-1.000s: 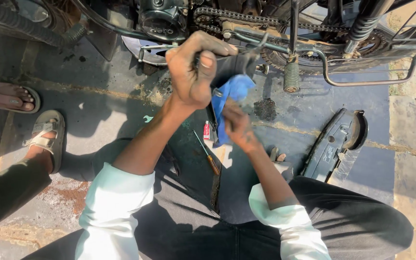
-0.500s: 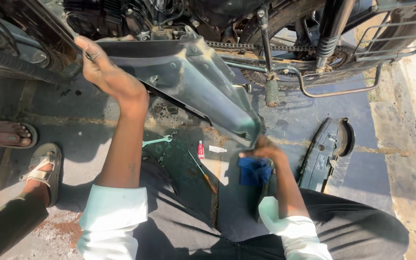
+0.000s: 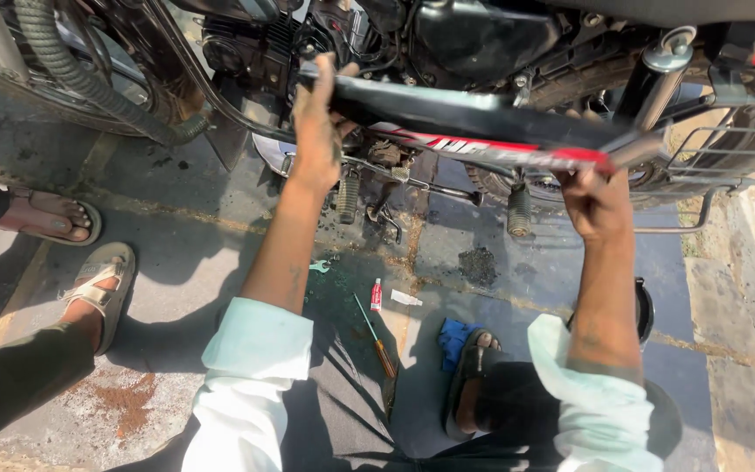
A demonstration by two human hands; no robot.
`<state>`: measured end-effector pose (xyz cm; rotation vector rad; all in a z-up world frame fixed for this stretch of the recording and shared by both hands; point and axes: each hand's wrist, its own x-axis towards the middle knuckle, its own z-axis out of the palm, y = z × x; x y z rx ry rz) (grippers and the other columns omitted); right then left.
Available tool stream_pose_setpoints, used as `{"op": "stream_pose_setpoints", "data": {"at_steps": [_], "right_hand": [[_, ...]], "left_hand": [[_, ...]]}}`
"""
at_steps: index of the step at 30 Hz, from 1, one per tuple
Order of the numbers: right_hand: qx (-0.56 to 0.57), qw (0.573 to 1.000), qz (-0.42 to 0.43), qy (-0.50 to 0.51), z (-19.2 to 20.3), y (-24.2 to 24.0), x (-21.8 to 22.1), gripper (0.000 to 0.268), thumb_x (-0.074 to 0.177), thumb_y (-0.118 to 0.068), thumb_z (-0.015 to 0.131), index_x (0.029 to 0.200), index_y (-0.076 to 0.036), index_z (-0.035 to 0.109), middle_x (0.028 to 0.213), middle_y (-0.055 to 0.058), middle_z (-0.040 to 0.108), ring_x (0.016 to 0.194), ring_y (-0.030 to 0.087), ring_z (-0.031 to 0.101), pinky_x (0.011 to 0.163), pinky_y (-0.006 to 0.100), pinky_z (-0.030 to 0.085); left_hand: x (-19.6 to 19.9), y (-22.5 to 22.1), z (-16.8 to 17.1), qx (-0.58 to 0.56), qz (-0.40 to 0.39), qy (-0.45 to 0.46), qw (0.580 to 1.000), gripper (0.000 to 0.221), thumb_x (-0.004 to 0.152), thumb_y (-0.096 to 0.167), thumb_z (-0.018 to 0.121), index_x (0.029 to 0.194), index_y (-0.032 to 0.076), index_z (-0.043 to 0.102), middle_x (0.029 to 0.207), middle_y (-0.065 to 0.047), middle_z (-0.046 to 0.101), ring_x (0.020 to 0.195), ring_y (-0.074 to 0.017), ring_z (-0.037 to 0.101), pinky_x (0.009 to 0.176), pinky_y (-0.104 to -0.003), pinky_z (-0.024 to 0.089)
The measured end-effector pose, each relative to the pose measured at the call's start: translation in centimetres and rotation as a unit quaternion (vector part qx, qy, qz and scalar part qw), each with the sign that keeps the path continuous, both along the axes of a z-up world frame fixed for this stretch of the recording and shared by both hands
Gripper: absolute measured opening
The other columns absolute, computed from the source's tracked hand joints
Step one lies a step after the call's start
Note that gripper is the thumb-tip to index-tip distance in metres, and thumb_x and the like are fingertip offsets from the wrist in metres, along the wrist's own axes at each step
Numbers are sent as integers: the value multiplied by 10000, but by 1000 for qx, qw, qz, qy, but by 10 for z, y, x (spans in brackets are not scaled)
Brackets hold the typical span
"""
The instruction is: Repairing and reassembling motorcycle components, including the chain cover and side panel.
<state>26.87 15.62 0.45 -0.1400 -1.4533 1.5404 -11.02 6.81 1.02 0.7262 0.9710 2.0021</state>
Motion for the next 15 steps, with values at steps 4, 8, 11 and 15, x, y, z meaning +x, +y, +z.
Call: {"op": "stream_pose_setpoints", "data": {"at_steps": [4, 8, 11, 15], "right_hand": [[-198, 977, -50, -60, -6, 43, 11, 503, 919, -150, 812, 1341, -49, 557, 1346, 142, 641, 1294, 318, 631, 1157, 589, 487], [-164, 979, -111, -54, -19, 52, 0, 484, 941, -157, 799, 1344, -40, 559, 1332, 118, 645, 1296, 286, 621, 1166, 523, 455], [-202, 971, -124, -39, -36, 50, -17, 520, 914, -175, 798, 1354, -62, 544, 1325, 95, 657, 1286, 268, 619, 1162, 514, 497], [-200, 972, -113, -38, -43, 66, -35, 506, 948, -206, 811, 1344, -36, 546, 1314, 103, 652, 1268, 259, 630, 1127, 517, 540]], "left_hand": [[14, 28, 1, -21, -19, 53, 998, 865, 823, 565, 736, 1472, 96, 408, 1312, -68, 615, 1237, -210, 577, 947, -372, 534], [13, 74, -17, 98, -33, 55, 993, 846, 903, 260, 837, 1549, 69, 325, 1435, -80, 583, 1344, -182, 539, 1129, -300, 426], [17, 93, -19, 133, 9, 57, 989, 687, 910, 149, 842, 1484, -4, 497, 1336, -137, 646, 1215, -209, 607, 1108, -330, 461], [8, 93, -11, 127, 34, 27, 991, 587, 935, 107, 836, 1424, -33, 544, 1309, -156, 669, 1202, -213, 635, 1098, -334, 480]]}}
